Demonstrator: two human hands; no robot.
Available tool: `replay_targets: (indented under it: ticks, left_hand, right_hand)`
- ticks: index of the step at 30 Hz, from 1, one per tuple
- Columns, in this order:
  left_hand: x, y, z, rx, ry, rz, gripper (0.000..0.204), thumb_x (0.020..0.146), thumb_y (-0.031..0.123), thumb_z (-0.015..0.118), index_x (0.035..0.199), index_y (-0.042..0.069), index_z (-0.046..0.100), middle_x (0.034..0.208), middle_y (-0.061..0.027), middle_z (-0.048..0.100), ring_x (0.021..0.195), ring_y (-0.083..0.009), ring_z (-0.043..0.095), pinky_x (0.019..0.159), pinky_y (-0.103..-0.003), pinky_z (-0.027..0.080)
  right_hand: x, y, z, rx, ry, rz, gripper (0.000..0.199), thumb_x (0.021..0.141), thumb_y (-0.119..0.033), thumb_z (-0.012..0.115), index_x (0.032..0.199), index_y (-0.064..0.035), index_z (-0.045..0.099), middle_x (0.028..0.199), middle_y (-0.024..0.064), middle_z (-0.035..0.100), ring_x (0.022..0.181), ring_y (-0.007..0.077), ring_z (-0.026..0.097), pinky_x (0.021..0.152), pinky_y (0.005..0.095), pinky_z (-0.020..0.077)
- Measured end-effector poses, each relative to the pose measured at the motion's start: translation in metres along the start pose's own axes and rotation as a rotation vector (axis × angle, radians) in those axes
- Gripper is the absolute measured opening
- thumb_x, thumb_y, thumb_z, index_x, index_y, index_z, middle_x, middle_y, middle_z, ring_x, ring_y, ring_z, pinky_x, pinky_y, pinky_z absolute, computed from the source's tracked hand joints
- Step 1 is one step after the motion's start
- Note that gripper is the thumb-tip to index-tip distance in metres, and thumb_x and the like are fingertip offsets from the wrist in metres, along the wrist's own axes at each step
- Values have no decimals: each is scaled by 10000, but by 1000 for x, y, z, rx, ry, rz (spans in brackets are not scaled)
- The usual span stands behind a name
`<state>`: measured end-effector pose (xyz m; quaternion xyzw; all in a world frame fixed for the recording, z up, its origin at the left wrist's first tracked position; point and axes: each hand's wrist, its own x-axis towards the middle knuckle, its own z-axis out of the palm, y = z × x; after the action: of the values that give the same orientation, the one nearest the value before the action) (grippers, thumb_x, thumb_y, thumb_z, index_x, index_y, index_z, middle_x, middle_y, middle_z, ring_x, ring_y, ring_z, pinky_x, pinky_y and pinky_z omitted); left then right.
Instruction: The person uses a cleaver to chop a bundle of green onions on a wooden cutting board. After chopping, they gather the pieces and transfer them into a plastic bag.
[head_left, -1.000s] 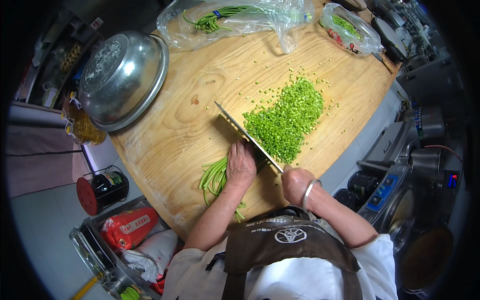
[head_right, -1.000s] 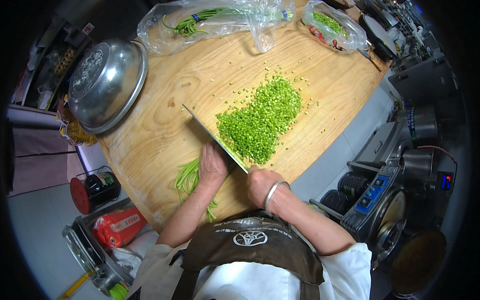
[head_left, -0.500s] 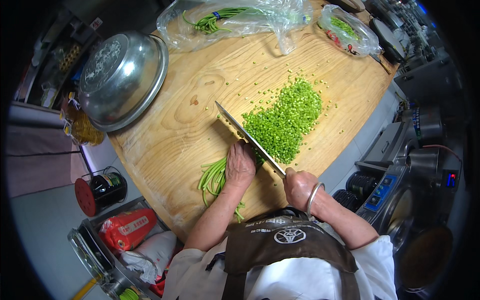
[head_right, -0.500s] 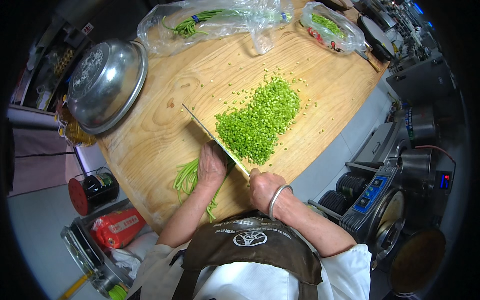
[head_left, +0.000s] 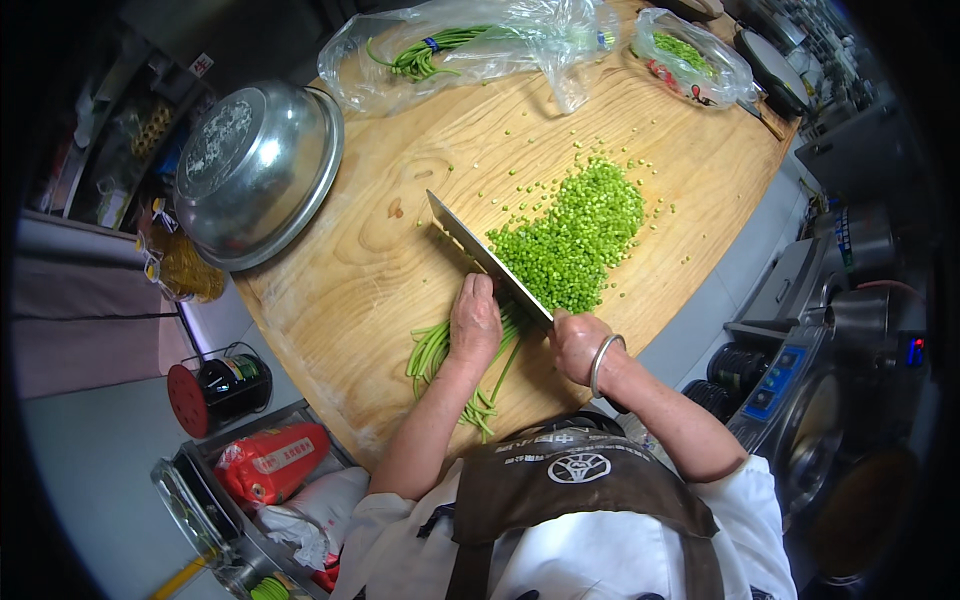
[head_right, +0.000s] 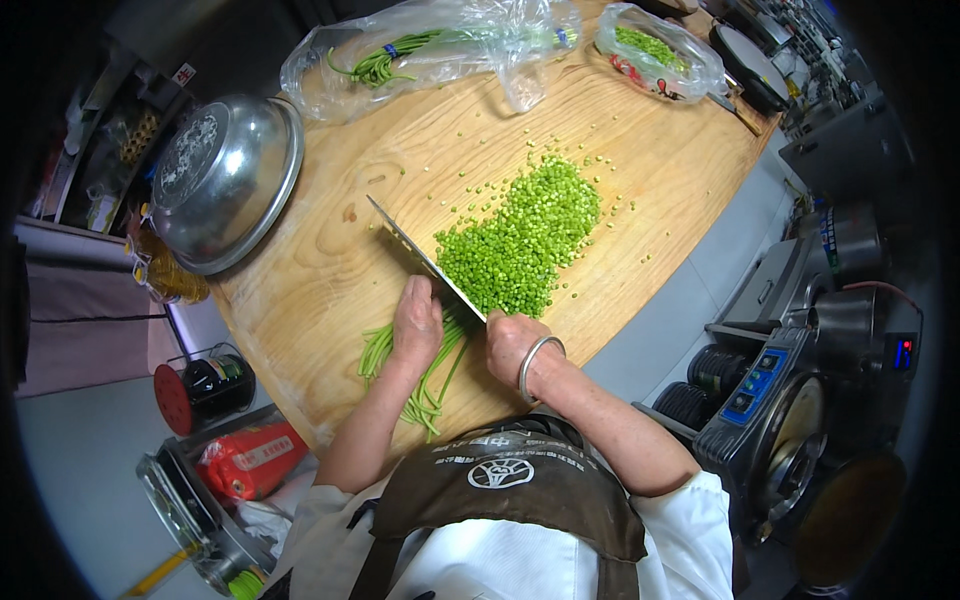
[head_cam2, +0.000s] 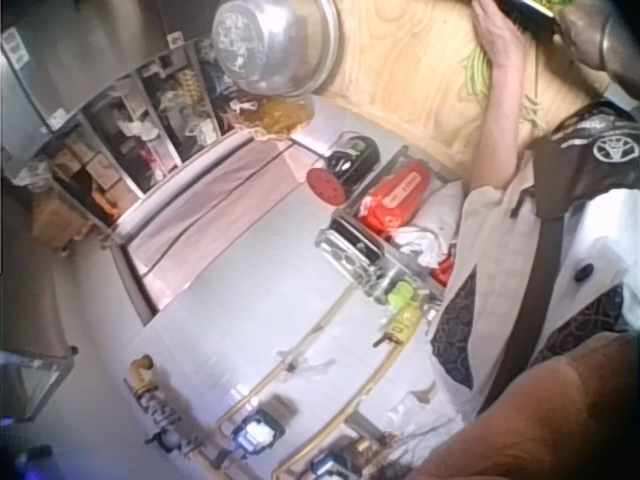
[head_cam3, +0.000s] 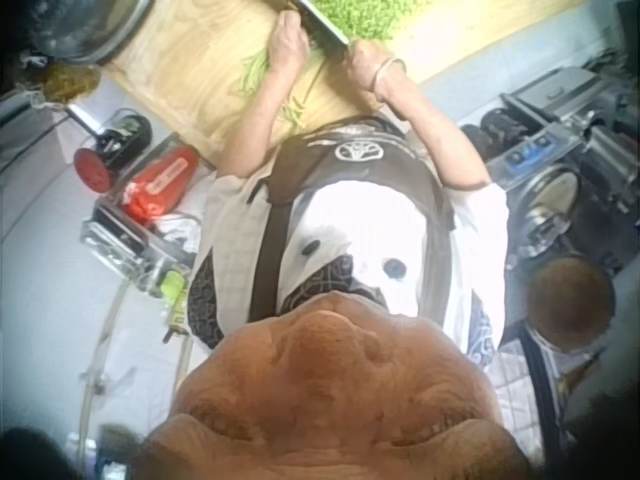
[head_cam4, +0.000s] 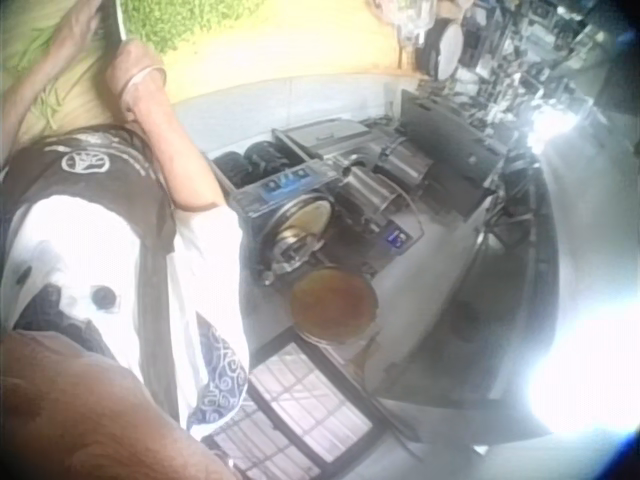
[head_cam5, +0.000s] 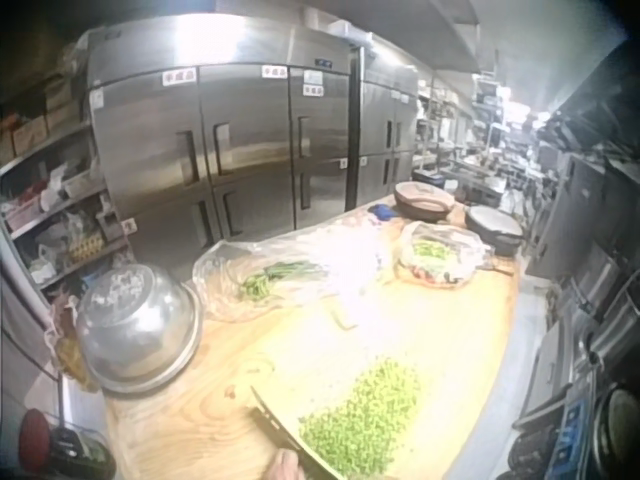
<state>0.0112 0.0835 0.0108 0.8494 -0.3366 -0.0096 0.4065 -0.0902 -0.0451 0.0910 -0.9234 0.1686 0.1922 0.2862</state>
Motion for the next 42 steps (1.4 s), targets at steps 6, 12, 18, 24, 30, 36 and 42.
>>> replay_targets:
  ticks: [6,12,18,24,30,36,42]
  left_hand:
    - [-1,12,-12,118,27,132,122,743,-13,499,859,27,507,817,-141,510,792,-321,512,707,-412,407]
    - [-20,20,0,212,-3,56,142,721,20,545,860,45,527,817,-112,523,817,-292,510,708,-399,394]
    - [-23,22,0,203,33,80,176,716,32,567,886,43,520,903,-119,512,859,-301,493,737,-403,391]
    - [-19,16,-3,233,69,67,179,754,37,533,926,7,493,1001,-166,472,917,-336,474,818,-431,390]
    - [-24,8,5,321,-19,47,145,809,73,457,922,-8,497,1011,-171,474,938,-338,468,828,-428,400]
    - [-24,7,6,317,-37,57,186,796,69,454,953,-8,517,1020,-156,485,953,-322,467,832,-411,401]
    - [-23,9,4,302,-62,60,247,753,65,467,980,-2,537,1035,-140,496,959,-300,464,837,-392,401]
  right_hand:
    - [-3,-1,0,6,12,12,122,744,-98,563,809,-5,517,660,205,587,660,383,582,610,453,466]
    - [-3,-8,-7,-19,-57,31,163,762,-86,489,872,25,536,766,245,614,733,392,611,675,458,491]
    - [-2,-6,-6,-3,-51,38,154,768,-88,485,864,22,535,756,244,614,723,393,611,665,459,491]
    - [-2,-5,-6,4,-52,34,146,770,-90,488,858,18,535,747,242,613,715,394,610,658,461,490]
    - [-2,-5,-2,-6,7,-6,114,752,-77,511,821,13,519,673,235,594,662,395,597,610,467,479]
    - [-17,-3,-6,50,155,-111,93,737,-64,540,746,5,478,570,214,557,549,390,570,523,471,453]
    - [-50,-14,-19,-59,68,-56,131,759,-98,536,755,25,490,557,218,554,538,388,575,515,462,463]
